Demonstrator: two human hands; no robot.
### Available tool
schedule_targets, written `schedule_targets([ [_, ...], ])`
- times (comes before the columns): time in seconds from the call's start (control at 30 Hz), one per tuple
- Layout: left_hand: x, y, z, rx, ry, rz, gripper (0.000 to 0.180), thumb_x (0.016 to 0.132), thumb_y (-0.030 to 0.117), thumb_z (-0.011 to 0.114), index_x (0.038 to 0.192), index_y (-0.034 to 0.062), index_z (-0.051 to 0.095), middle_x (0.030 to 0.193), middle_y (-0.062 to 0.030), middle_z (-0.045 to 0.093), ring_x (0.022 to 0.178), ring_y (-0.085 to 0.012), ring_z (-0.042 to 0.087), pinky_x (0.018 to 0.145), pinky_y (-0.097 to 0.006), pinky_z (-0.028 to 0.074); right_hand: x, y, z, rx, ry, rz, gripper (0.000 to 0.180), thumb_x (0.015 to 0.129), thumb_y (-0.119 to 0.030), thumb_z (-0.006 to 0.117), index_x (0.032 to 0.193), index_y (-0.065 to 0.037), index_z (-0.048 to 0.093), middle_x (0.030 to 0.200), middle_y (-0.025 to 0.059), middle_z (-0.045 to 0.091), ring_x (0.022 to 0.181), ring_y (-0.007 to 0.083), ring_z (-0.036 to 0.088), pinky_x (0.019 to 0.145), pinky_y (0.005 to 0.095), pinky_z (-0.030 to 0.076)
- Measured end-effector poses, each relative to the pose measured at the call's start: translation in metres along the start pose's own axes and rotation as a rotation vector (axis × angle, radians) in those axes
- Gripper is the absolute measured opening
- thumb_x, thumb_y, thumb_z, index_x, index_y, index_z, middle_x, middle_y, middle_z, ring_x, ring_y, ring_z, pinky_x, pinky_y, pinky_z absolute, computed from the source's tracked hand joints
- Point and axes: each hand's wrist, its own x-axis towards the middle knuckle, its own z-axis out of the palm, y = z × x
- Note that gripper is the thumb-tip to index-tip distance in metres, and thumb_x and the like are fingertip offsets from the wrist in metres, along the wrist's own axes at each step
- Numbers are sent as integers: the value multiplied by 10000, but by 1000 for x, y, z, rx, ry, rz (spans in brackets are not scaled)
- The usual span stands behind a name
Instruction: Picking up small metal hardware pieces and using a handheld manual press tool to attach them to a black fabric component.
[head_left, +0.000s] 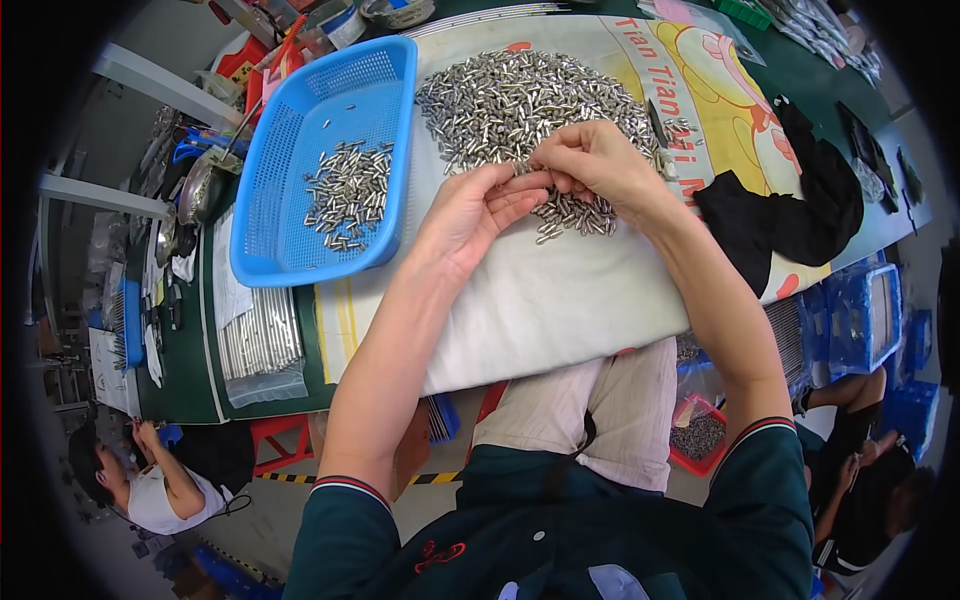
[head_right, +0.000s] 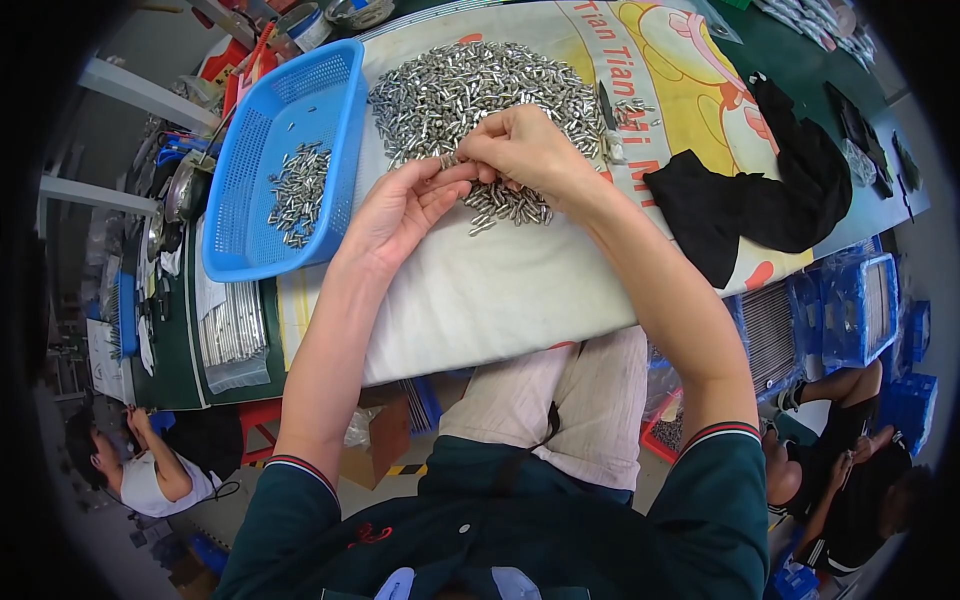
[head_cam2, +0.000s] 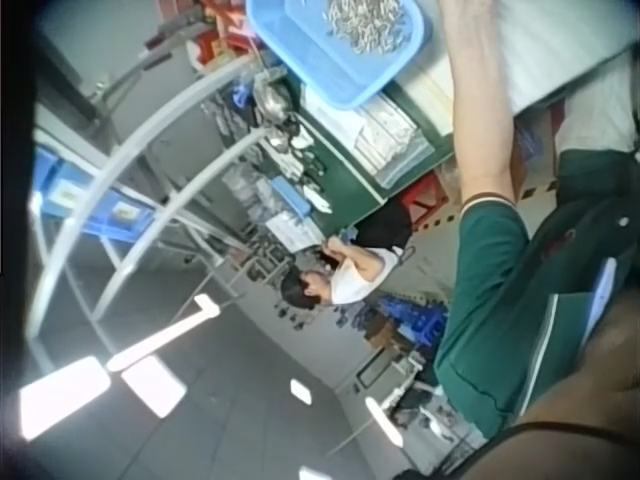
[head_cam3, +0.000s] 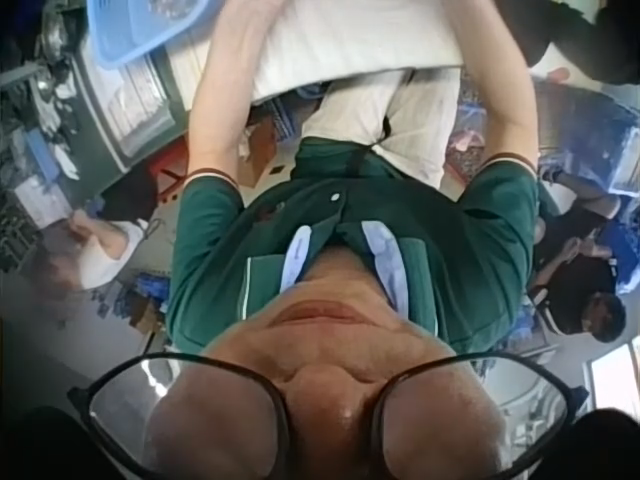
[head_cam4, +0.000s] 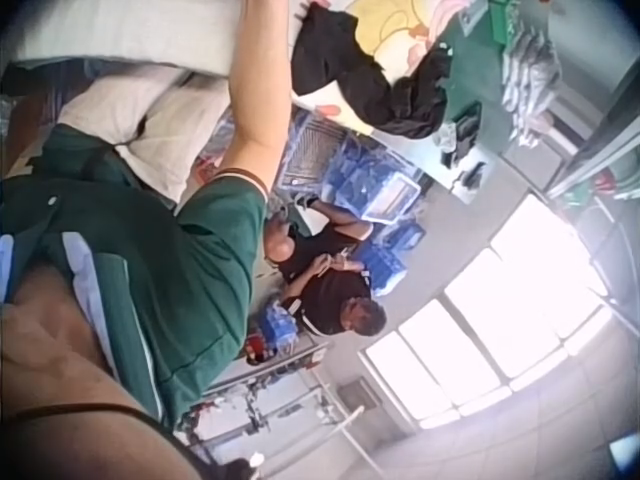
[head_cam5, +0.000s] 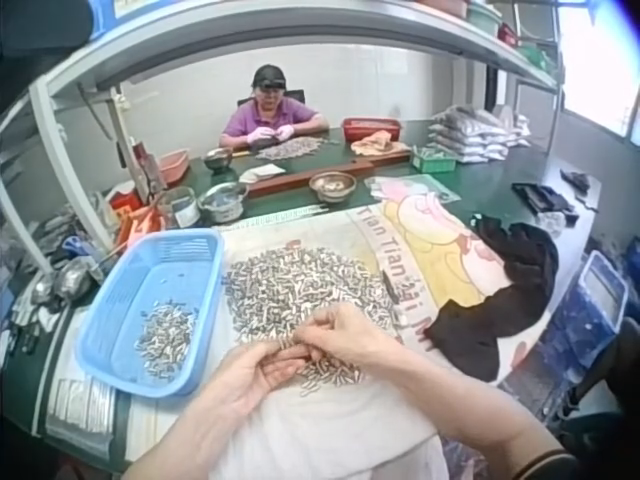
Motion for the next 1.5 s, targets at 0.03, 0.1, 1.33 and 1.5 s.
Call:
schedule_targets([
  [0.03,0,0,0,-7,-4,-1,190,839,92,454,889,-84,503,924,-243,588,790,-229,619,701,-261,534,0,1,0,0,0,0,189,775,-177,549,784,-1,618,544,-16,502,464,28,432,403,160,324],
  [0.1,0,0,0,-14,-7,-1,193,840,92,453,893,-88,501,926,-244,587,790,-230,620,699,-259,535,2,2,-1,6,-7,-7,184,772,-173,552,782,-2,620,549,-15,505,464,27,434,403,156,325],
  [1.33,-2,0,1,72,-38,28,205,862,130,473,946,-54,506,859,-186,603,767,-226,624,698,-277,533,1,1,1,-7,-52,-127,149,763,-133,592,826,0,613,672,4,589,583,25,494,513,159,362],
  [1.5,-1,0,-1,-25,-39,-5,211,863,126,472,962,-58,499,876,-188,601,791,-238,621,708,-281,535,0,1,1,-30,-26,-209,156,747,-103,570,837,15,621,685,6,573,616,35,492,565,169,397],
])
